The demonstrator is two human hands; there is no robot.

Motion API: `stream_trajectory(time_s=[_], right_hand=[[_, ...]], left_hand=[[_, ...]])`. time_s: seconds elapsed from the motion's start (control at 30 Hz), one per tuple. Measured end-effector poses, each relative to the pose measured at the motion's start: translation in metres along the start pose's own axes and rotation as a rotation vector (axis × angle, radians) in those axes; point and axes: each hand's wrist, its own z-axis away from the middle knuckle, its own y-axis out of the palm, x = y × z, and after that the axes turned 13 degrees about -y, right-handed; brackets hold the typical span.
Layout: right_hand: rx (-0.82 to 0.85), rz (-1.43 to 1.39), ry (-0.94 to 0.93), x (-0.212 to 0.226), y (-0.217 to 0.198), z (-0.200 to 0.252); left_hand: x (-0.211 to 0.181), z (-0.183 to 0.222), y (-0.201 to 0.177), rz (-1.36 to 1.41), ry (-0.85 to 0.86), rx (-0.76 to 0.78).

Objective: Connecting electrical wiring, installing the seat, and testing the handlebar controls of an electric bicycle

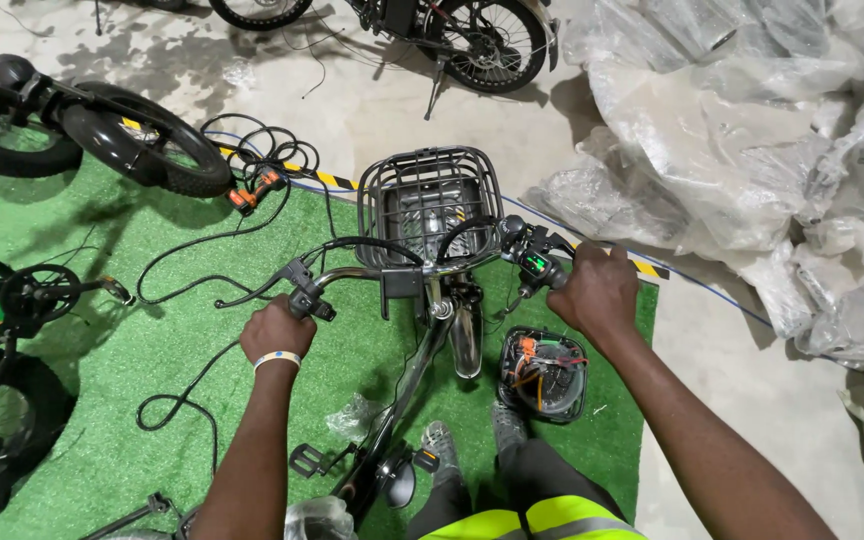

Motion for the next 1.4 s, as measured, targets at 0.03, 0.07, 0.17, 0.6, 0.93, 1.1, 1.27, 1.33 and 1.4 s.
stream_trajectory(time_s=[0.03,0.07,0.17,0.6,0.93,1.1,1.27,1.33,1.4], right_hand=[[0.001,-0.003,-0.005,0.007,-0.014,-0.004],[-0.003,0.000,-0.016,0.013,-0.029,-0.008],[0.020,-0.030,0.001,0.023,-0.046,-0.018],[0.059,-0.111,-0.051,0.027,-0.033,-0.034],[0.058,-0.081,-0.003,0.022,-0.053,-0.026],[0.040,0.022,0.005,0.008,-0.052,-0.011],[0.123,-0.058,0.071,-0.008,-0.037,0.011],[0.126,-0.074,0.084,-0.011,-0.034,0.011],[-0.079,-0.056,-0.025,-0.012,-0.029,0.010]], left_hand=[[0.001,-0.001,0.000,-0.001,-0.006,0.000],[0.001,-0.002,0.000,0.004,-0.010,0.002],[0.001,-0.007,0.002,0.021,-0.020,0.010],[0.003,-0.030,0.008,0.031,-0.072,0.024],[-0.001,-0.004,0.005,0.036,-0.072,0.015],[-0.008,0.013,0.005,0.029,-0.048,-0.021],[-0.012,0.018,0.014,0.022,0.002,-0.057],[-0.014,0.019,0.013,0.020,0.019,-0.066],[-0.014,0.020,0.012,0.029,0.027,-0.072]])
